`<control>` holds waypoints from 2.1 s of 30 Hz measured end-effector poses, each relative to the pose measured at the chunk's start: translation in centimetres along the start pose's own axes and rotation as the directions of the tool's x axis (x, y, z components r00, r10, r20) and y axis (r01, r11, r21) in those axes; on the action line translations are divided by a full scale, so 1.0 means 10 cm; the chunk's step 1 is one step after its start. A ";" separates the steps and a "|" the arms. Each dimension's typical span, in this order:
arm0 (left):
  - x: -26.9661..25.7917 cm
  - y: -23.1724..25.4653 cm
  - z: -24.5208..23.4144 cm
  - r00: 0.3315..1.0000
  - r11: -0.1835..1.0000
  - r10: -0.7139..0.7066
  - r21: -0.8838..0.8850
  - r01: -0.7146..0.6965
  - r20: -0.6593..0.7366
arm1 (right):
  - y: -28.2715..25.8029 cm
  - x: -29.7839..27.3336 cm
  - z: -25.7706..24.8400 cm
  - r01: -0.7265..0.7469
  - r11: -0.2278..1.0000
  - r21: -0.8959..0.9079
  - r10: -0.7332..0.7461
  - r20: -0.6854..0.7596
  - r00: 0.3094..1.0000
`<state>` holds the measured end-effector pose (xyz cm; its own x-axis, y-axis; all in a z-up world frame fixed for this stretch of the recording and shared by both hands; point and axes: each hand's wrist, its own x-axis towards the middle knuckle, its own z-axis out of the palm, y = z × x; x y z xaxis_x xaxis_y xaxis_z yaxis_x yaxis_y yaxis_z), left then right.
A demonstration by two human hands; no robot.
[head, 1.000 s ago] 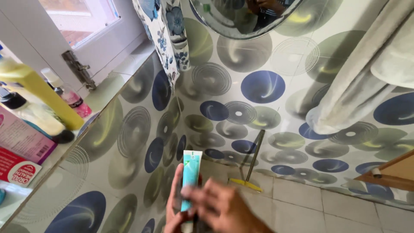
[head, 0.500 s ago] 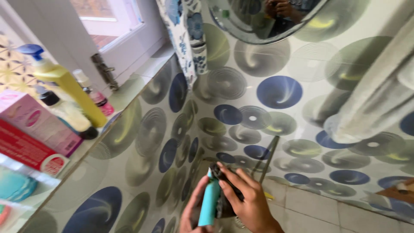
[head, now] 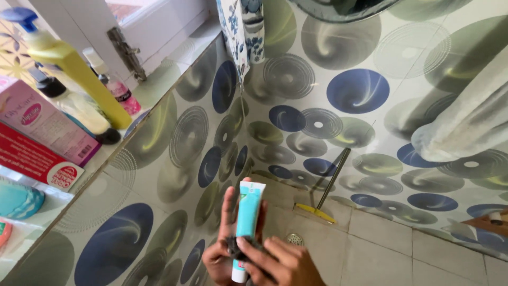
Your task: The person wipes a toothpaste tube and a pink box with a gray cloth in a bathroom. They handle each item individually, rubbing the cloth over the surfaces before placing them back on the shelf.
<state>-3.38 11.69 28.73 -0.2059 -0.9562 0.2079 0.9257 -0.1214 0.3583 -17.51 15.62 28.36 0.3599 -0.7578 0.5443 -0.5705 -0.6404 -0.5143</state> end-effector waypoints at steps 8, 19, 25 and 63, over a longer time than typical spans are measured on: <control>-0.12 -0.13 0.04 0.998 0.891 -0.058 0.452 0.041 0.024 | 0.20 0.52 -0.32 -0.082 0.861 0.502 0.183 -0.156 0.971; -0.12 -0.52 -0.05 0.955 0.945 -0.166 0.238 0.225 -0.246 | 0.47 0.16 -0.17 -0.301 -0.065 0.951 0.680 0.263 0.684; 0.02 -0.47 0.07 0.999 0.959 0.038 0.279 -0.047 0.038 | 0.42 0.03 -0.15 -0.573 0.489 0.658 0.555 0.272 0.786; -0.14 -0.76 0.03 0.848 0.991 0.017 0.119 0.055 -0.530 | 0.61 0.12 -0.35 -0.565 0.751 0.342 0.568 0.100 0.817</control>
<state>-10.21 13.99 26.02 0.0090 -0.9538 -0.3003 0.8687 -0.1413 0.4748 -23.15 11.24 28.14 0.0434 -0.9953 0.0860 -0.3790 -0.0961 -0.9204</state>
